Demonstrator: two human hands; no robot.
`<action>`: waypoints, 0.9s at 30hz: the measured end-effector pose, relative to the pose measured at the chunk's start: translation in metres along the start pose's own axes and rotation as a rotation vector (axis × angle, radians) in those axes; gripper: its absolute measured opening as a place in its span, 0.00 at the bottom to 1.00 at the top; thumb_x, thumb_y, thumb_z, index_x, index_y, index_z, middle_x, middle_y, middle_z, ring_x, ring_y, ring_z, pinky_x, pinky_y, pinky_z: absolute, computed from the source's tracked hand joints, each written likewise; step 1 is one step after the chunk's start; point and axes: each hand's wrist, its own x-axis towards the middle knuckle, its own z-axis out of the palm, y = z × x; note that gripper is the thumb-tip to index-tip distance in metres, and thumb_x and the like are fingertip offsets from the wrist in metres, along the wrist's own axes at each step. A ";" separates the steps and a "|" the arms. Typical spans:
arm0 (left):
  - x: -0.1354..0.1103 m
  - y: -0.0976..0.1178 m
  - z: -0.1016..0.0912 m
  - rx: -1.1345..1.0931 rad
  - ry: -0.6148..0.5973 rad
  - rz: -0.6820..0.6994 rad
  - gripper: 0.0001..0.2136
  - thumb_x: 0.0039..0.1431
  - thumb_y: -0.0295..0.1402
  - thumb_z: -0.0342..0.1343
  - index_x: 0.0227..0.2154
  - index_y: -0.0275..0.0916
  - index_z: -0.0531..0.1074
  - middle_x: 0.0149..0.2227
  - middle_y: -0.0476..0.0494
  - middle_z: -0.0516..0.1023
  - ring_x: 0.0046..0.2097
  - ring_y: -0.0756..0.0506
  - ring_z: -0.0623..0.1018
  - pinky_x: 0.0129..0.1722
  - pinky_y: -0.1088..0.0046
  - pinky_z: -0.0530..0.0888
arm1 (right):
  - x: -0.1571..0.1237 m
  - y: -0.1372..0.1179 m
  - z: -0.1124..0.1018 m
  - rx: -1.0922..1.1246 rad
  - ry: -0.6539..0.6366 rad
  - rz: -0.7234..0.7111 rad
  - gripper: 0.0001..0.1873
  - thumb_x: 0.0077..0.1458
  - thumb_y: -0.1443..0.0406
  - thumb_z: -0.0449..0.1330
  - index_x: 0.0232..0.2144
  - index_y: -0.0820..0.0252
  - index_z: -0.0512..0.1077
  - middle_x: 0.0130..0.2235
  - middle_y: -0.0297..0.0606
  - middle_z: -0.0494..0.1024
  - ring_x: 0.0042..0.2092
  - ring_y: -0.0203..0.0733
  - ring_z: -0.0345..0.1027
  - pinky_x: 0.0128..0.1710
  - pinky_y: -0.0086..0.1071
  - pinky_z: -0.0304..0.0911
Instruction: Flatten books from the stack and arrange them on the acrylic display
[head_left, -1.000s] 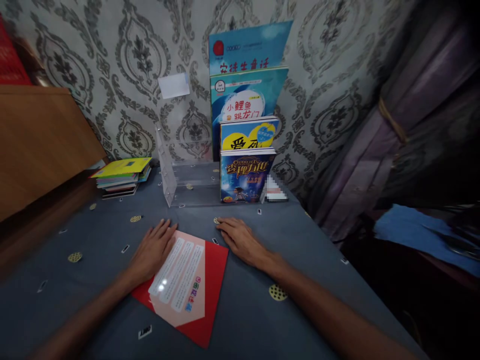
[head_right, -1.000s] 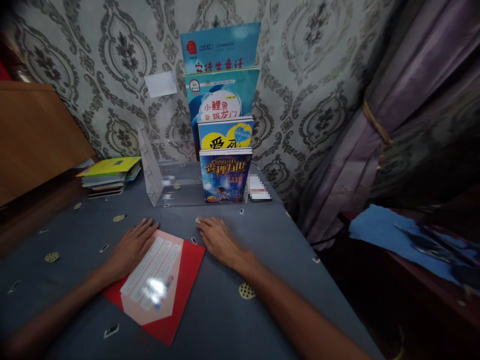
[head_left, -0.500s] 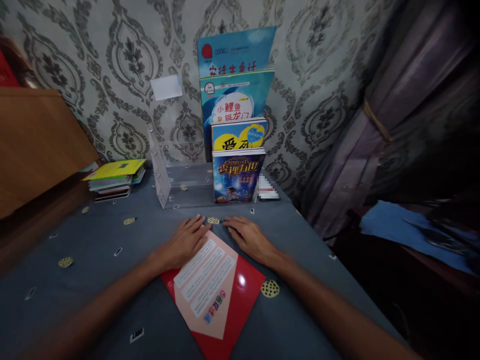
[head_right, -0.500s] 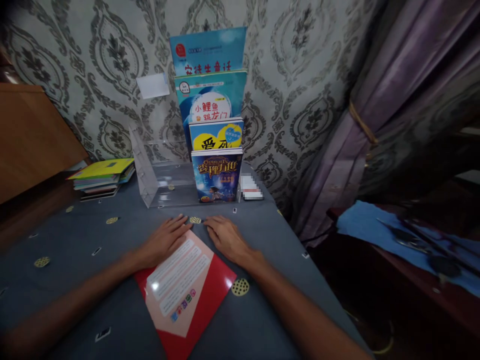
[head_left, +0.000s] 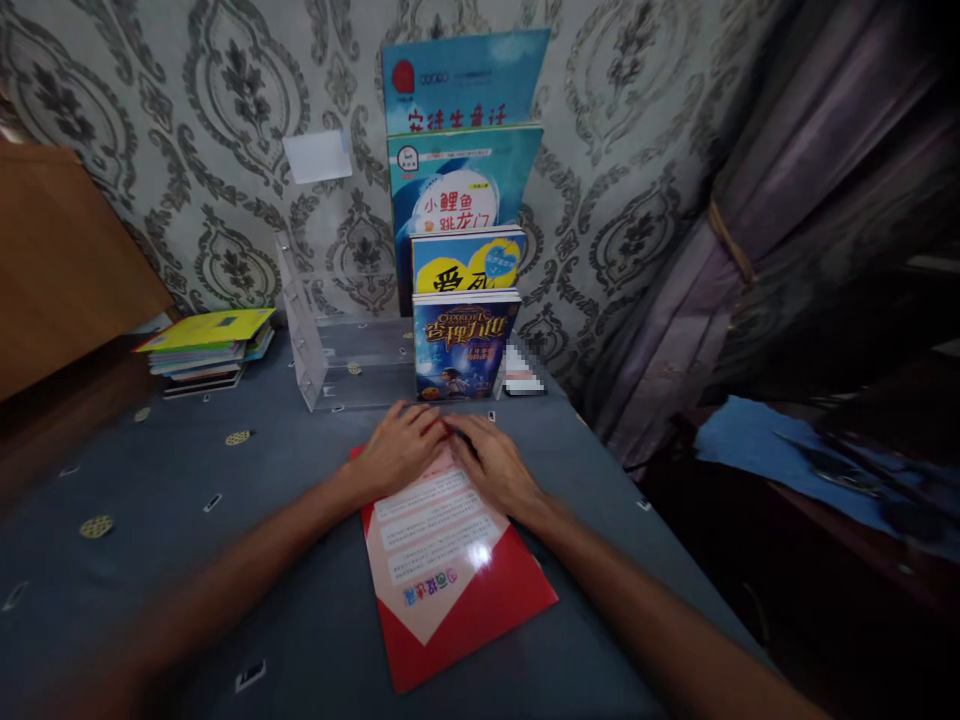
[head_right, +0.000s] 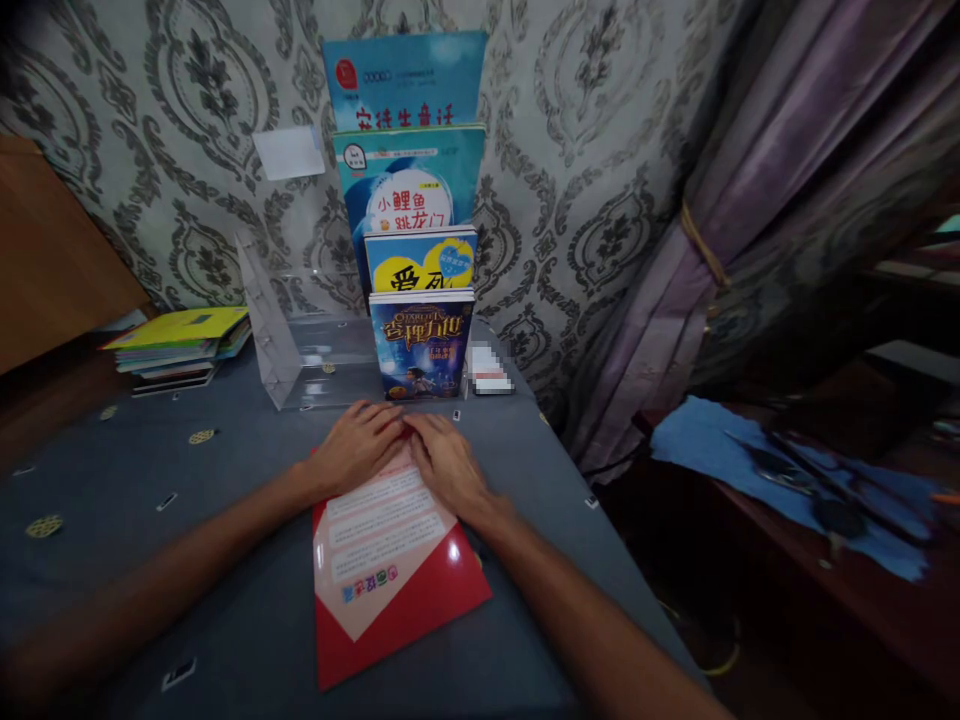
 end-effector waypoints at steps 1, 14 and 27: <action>-0.005 0.004 -0.003 0.016 -0.011 -0.042 0.16 0.72 0.35 0.40 0.51 0.35 0.70 0.55 0.35 0.73 0.57 0.38 0.71 0.58 0.52 0.64 | 0.000 0.000 0.000 -0.002 -0.009 0.001 0.19 0.63 0.70 0.50 0.52 0.61 0.72 0.50 0.48 0.78 0.52 0.49 0.70 0.55 0.46 0.66; -0.051 0.015 0.016 -0.232 -0.071 -0.128 0.30 0.70 0.51 0.34 0.66 0.37 0.55 0.68 0.32 0.58 0.70 0.36 0.55 0.67 0.47 0.54 | -0.002 0.002 0.004 0.014 -0.075 -0.009 0.18 0.63 0.71 0.49 0.50 0.59 0.75 0.50 0.45 0.78 0.53 0.48 0.70 0.56 0.46 0.65; -0.021 0.004 0.020 -0.365 -0.081 0.020 0.29 0.70 0.49 0.41 0.67 0.38 0.54 0.68 0.34 0.57 0.71 0.38 0.54 0.68 0.49 0.52 | 0.002 0.013 -0.002 -0.074 -0.099 -0.004 0.18 0.62 0.71 0.50 0.47 0.58 0.76 0.47 0.45 0.79 0.50 0.50 0.70 0.54 0.46 0.64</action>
